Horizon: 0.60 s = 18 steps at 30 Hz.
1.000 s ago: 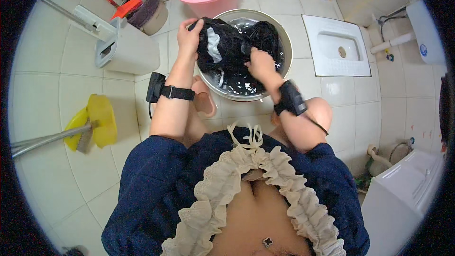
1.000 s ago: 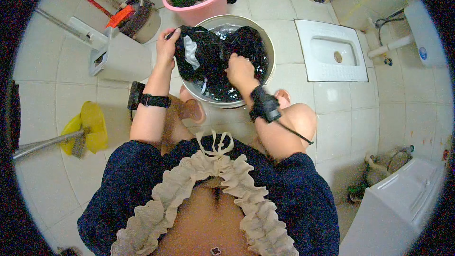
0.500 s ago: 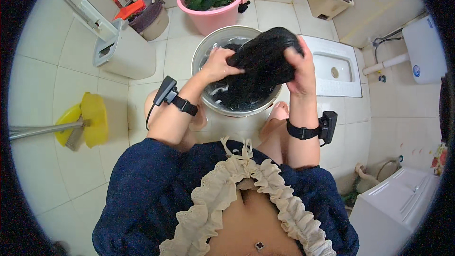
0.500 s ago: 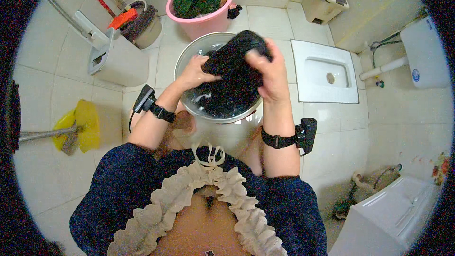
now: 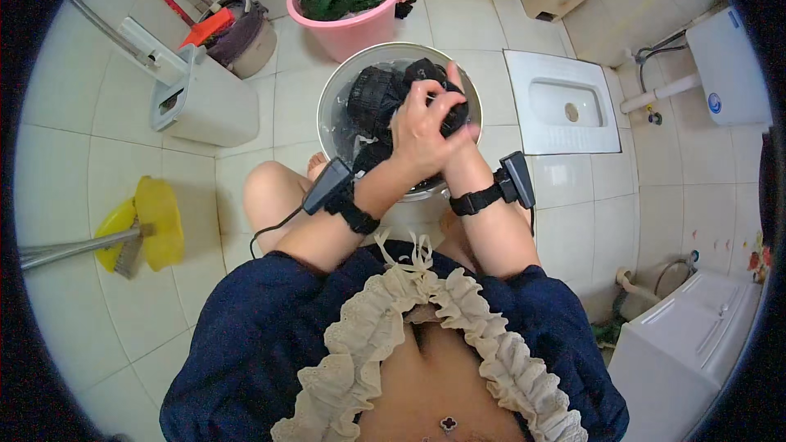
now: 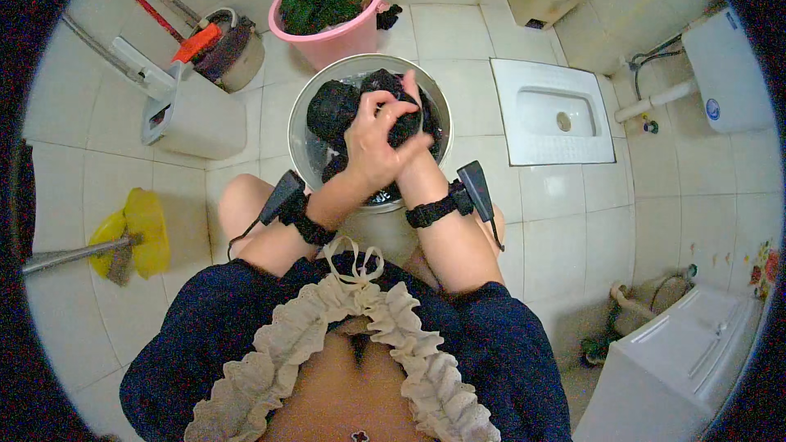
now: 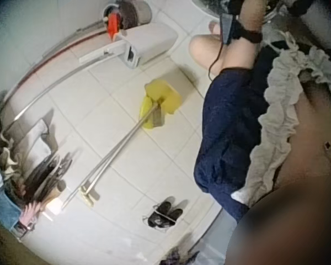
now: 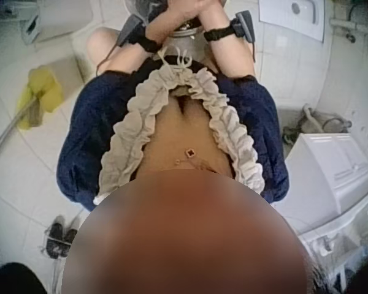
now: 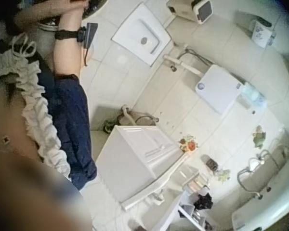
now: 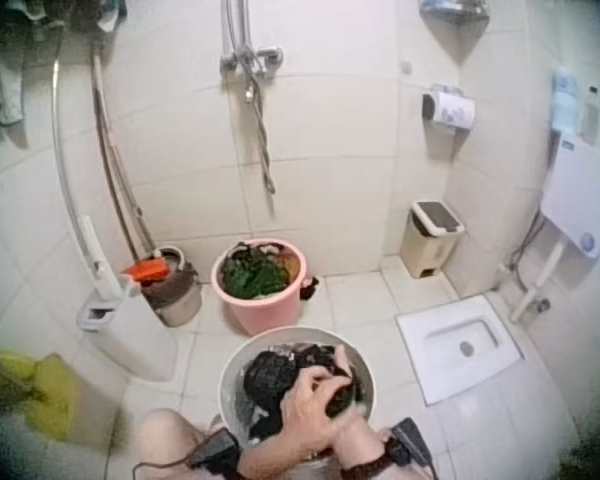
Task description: The person washes green and black clothes in a bucket of soapy water, wrings them out, and places them into a pink basin.
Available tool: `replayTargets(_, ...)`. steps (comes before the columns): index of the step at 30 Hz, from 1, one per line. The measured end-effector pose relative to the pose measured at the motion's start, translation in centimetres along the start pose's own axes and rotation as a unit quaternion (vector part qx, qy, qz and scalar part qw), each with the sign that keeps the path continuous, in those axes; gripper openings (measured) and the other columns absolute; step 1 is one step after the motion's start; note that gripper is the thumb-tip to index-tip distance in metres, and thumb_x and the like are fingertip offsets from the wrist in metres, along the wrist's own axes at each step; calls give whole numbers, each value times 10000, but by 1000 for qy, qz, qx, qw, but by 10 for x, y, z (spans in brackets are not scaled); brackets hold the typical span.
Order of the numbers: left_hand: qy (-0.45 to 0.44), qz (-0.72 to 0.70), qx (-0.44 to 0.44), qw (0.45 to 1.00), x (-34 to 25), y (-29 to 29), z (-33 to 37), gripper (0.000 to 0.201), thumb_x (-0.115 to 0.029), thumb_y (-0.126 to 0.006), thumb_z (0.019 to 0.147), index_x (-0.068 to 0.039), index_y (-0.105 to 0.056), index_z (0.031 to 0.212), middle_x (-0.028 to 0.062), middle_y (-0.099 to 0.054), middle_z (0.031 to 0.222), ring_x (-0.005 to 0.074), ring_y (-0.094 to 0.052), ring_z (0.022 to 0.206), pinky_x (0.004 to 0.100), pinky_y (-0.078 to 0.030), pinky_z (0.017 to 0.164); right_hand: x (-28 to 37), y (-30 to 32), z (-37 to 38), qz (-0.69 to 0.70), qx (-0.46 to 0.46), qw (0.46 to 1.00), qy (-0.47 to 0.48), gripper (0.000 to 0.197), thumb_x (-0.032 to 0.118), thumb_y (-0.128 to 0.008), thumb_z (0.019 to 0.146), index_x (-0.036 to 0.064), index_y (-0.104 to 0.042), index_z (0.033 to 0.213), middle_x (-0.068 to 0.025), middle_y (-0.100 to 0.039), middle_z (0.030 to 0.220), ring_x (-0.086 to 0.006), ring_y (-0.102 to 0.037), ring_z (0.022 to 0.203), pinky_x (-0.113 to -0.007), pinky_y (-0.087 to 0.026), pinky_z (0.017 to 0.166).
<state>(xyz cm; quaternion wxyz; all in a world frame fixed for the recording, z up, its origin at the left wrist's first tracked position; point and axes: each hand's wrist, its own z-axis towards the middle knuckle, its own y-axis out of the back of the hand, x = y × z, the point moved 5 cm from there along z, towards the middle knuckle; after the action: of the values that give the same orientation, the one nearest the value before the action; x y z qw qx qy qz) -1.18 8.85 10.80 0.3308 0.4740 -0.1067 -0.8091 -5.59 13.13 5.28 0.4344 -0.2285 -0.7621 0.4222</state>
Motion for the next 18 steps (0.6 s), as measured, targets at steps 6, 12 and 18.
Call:
replayTargets(6, 1, 7, -32, 999, 38, -15, 12, 189, -183, -611, 734, -1, -577, 695, 166, -544, 615, 327, -556, 563, 361, -446, 517, -23, 45, 23, 35, -106, 994, 12, 224, 295, -409, 863, 125, -543, 805, -21, -537, 774, -159, -511, 721, -284, -419, 657)
replayTargets(12, 78, 84, -64, 991, 112, -12, 3, 232, -220, -572, 720, 5, -610, 676, 201, -590, 671, 355, -576, 607, 408, -465, 577, -41, 51, 11, -155, -199, 966, -53, 303, 270, -416, 854, 26, -555, 968, -62, -556, 899, -174, -504, 824, -304, -395, 737)
replayTargets(18, 267, 19, -13, 964, 173, 30, -16, 424, -270, -644, 721, -34, -513, 1048, 182, -554, 1001, 330, -529, 954, 360, -418, 816, 11, 27, 9, -511, -128, 847, 75, 637, 356, -666, 714, -50, -421, 1140, -179, -550, 1038, -250, -526, 962, -341, -397, 844)
